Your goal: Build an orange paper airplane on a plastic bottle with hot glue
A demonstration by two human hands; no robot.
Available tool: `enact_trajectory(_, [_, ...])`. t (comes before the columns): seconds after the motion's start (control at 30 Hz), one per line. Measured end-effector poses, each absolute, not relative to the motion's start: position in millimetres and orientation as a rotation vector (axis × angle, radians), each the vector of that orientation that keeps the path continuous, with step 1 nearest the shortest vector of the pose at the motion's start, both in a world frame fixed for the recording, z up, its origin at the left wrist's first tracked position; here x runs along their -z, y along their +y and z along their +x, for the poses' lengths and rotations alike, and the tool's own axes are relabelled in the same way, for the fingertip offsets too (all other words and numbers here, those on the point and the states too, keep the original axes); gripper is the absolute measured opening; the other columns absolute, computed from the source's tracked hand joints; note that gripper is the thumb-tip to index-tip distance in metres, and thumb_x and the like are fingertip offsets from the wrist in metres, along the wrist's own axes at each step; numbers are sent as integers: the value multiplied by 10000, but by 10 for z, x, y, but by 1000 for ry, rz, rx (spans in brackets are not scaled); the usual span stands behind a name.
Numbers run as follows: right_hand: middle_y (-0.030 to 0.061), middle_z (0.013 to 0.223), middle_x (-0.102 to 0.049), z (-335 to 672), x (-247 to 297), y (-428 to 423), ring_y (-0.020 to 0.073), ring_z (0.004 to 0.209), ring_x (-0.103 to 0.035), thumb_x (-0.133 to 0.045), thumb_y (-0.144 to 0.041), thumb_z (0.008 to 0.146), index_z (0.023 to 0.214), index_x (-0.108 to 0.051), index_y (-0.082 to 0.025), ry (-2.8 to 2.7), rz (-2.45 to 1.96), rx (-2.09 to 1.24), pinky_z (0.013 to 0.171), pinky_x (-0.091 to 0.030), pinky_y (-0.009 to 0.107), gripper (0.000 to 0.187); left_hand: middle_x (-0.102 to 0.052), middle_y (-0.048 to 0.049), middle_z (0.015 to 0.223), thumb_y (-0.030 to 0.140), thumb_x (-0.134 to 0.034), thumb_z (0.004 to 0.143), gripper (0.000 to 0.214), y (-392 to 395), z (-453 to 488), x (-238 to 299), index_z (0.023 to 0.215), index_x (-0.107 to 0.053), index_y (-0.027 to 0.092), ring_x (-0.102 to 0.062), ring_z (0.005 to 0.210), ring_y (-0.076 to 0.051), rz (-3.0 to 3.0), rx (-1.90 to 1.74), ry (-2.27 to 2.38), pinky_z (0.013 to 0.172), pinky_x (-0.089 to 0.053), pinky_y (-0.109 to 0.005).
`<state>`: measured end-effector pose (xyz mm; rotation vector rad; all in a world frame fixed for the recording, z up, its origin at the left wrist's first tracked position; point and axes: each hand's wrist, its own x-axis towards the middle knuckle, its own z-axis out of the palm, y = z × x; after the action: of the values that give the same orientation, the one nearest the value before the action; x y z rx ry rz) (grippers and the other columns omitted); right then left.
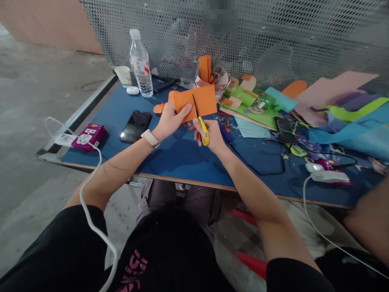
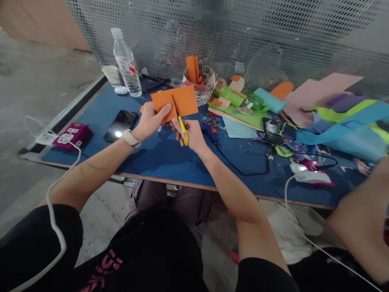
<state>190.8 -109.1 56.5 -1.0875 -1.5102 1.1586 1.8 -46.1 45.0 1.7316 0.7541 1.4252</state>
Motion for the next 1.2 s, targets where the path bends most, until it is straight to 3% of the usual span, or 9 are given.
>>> enact_trajectory(0.17, [-6, 553, -666, 1885, -602, -1114, 93, 363, -547, -880, -1011, 898, 803, -736, -204, -1493, -1126, -1178, 347, -376, 209, 825, -684, -31, 722, 964, -728, 1065, 771, -434, 17, -411, 901, -681, 211, -691, 586, -148, 1732, -1434, 755, 544, -637, -270])
enact_trajectory(0.47, [18, 569, -688, 1880, -586, -1120, 104, 375, -561, -893, -1011, 876, 765, -723, -220, -1495, -1146, -1156, 359, -371, 236, 817, -641, -34, 713, 792, -780, 1131, 645, -488, 32, -484, 858, -655, 222, -717, 648, -176, 1684, -1402, 887, 575, -649, -275])
enact_trajectory(0.83, [3, 545, -642, 1893, -454, -1074, 98, 372, -543, -851, -1067, 867, 744, -710, -220, -1471, -1104, -1161, 360, -387, 230, 867, -717, -44, 758, 941, -778, 1041, 754, -514, 23, -475, 847, -660, 223, -665, 589, -140, 1715, -1390, 830, 553, -642, -278])
enact_trajectory(1.07, [20, 566, -667, 1909, -443, -1050, 118, 397, -572, -804, -1071, 910, 762, -720, -225, -1452, -1149, -1165, 377, -429, 246, 863, -697, -55, 746, 844, -794, 1088, 670, -492, 0, -476, 849, -705, 225, -649, 612, -158, 1768, -1343, 816, 554, -614, -298])
enact_trajectory(1.2, [15, 570, -665, 1934, -446, -1029, 119, 404, -572, -806, -1065, 914, 772, -739, -229, -1482, -1098, -1147, 377, -414, 251, 850, -703, -68, 794, 704, -872, 1098, 529, -460, 0, -439, 919, -746, 222, -729, 686, -202, 1699, -1288, 805, 641, -669, -343])
